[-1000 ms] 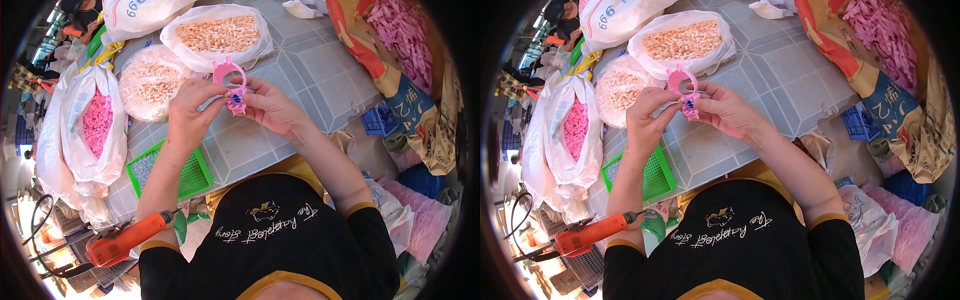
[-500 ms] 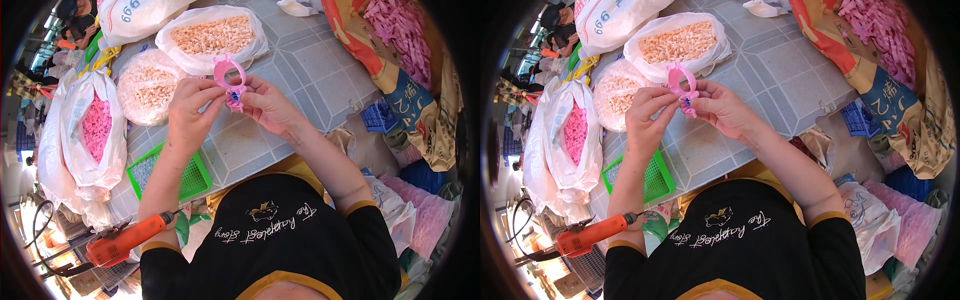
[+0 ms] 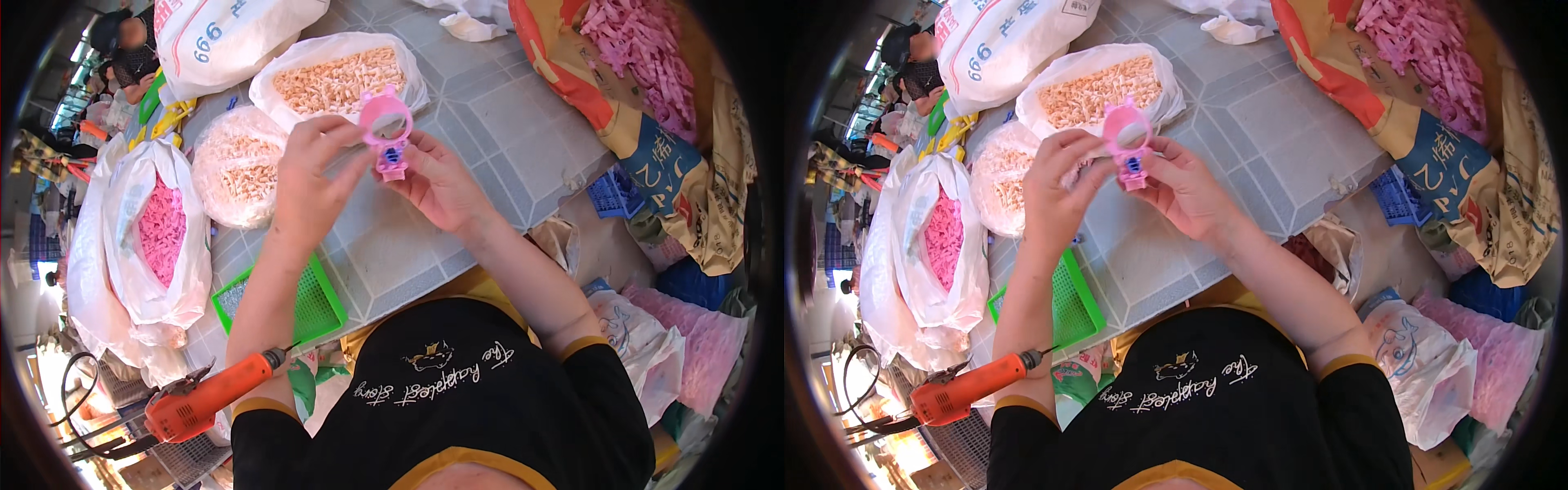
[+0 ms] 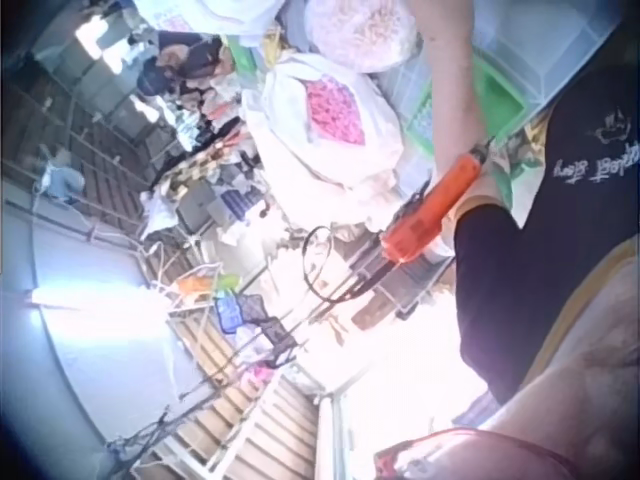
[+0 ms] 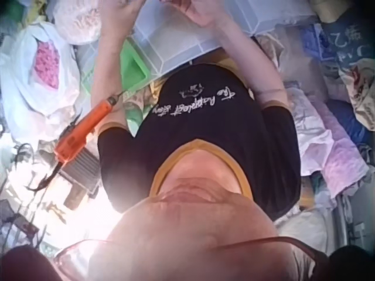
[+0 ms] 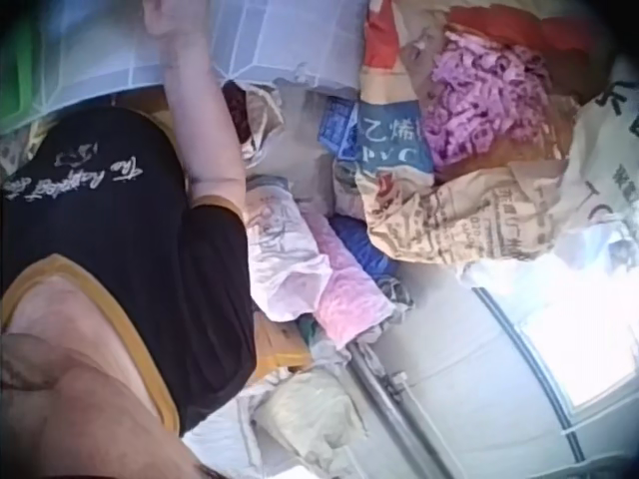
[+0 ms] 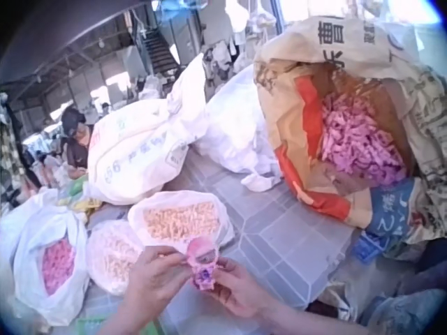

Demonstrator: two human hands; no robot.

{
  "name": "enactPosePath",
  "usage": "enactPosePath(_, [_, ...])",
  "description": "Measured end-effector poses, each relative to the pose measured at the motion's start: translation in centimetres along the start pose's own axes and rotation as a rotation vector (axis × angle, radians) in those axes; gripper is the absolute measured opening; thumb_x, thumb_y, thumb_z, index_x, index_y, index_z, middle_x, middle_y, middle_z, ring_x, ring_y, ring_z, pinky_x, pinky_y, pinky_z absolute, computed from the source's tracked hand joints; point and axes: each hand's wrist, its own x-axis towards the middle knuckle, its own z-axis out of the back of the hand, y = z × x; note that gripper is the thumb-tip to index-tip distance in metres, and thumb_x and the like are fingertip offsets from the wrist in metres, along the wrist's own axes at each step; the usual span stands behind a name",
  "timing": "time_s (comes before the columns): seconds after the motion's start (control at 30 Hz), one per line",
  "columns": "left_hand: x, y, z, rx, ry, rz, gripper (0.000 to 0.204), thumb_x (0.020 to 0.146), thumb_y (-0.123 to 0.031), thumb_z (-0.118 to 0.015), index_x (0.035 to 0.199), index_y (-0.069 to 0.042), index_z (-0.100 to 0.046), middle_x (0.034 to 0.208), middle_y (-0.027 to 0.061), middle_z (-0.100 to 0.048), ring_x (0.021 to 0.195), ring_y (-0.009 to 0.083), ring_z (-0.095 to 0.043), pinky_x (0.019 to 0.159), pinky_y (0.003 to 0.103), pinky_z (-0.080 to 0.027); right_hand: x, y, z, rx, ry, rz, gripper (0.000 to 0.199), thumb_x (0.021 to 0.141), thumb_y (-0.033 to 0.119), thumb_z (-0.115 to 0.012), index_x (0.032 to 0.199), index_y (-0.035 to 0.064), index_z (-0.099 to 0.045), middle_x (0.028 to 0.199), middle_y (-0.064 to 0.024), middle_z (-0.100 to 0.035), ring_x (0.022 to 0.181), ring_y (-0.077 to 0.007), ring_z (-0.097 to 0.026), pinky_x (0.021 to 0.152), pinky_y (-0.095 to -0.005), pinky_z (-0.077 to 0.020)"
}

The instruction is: Assembling small plastic pig-shaped toy parts and using a glue gun to attach components.

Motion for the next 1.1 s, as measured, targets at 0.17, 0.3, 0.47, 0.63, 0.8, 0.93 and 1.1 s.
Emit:
enactPosePath(0.17, [2.6,4.9,-0.8,0.0,-0.268,0.31,0.017,0.09,-0.008,-0.066,0.105,-0.001,-0.071,0.101,0.0171,-0.069,0.095,0.0309,-0.067,0.085,0.04,-0.052,0.1,0.4,-0.1,0.02,-0.159,0.162,0.026,0.1,0.019,-0.062,0.123,0.0068,-0.056,0.114,-0.011,-0.067,0.103,-0.0229,-0.069,0.094,-0.0372,-0.0585])
enactPosePath(0.3, [3.8,8.9,-2.6,0.368,-0.075,0.02,0.015,0.086,-0.005,-0.065,0.098,-0.002,-0.074,0.098,0.016,-0.069,0.097,0.0331,-0.064,0.086,0.042,-0.052,0.2,0.4,0.1,0.046,-0.161,0.18,0.025,0.1,0.02,-0.061,0.121,0.007,-0.056,0.113,-0.0114,-0.067,0.103,-0.024,-0.069,0.094,-0.039,-0.0585])
enactPosePath(0.47, [6.1,10.7,-4.7,0.427,0.007,0.036,0.012,0.08,-0.01,-0.069,0.089,-0.008,-0.077,0.09,0.0129,-0.066,0.095,0.0319,-0.062,0.084,0.043,-0.051,0.4,0.6,0.2,0.052,-0.158,0.184,0.026,0.101,0.019,-0.06,0.123,0.006,-0.054,0.112,-0.012,-0.067,0.102,-0.0242,-0.069,0.094,-0.0386,-0.0582])
enactPosePath(0.63, [6.6,11.5,-5.9,0.531,-0.005,0.065,0.012,0.082,-0.014,-0.066,0.085,-0.009,-0.077,0.09,0.0116,-0.066,0.095,0.0315,-0.062,0.085,0.043,-0.051,0.2,1.0,0.0,0.041,-0.184,0.162,0.026,0.1,0.014,-0.057,0.124,0.0042,-0.052,0.112,-0.0125,-0.066,0.102,-0.024,-0.068,0.096,-0.0389,-0.0574])
enactPosePath(0.8, [6.2,11.7,-4.6,0.335,-0.005,0.071,0.014,0.08,-0.015,-0.072,0.09,-0.006,-0.077,0.094,0.0119,-0.068,0.097,0.033,-0.063,0.086,0.042,-0.051,0.1,1.3,-0.3,0.064,-0.187,0.156,0.028,0.099,0.012,-0.057,0.125,0.0039,-0.05,0.112,-0.0123,-0.065,0.102,-0.0234,-0.068,0.096,-0.0393,-0.0567])
enactPosePath(0.93, [5.3,10.9,-4.9,0.296,0.023,0.045,0.013,0.083,-0.017,-0.068,0.087,-0.008,-0.077,0.095,0.0102,-0.068,0.096,0.031,-0.062,0.088,0.043,-0.05,0.1,1.1,-0.2,0.069,-0.185,0.159,0.028,0.099,0.012,-0.057,0.126,0.0038,-0.05,0.112,-0.012,-0.065,0.102,-0.023,-0.068,0.097,-0.0393,-0.0565])
enactPosePath(1.1, [4.9,10.2,-5.7,0.457,0.116,0.144,0.012,0.084,-0.016,-0.069,0.089,-0.008,-0.076,0.096,0.0101,-0.068,0.095,0.0311,-0.063,0.084,0.044,-0.051,-0.1,1.0,0.1,0.054,-0.185,0.154,0.029,0.099,0.012,-0.057,0.126,0.0034,-0.05,0.113,-0.0119,-0.065,0.102,-0.0229,-0.067,0.098,-0.0396,-0.056])
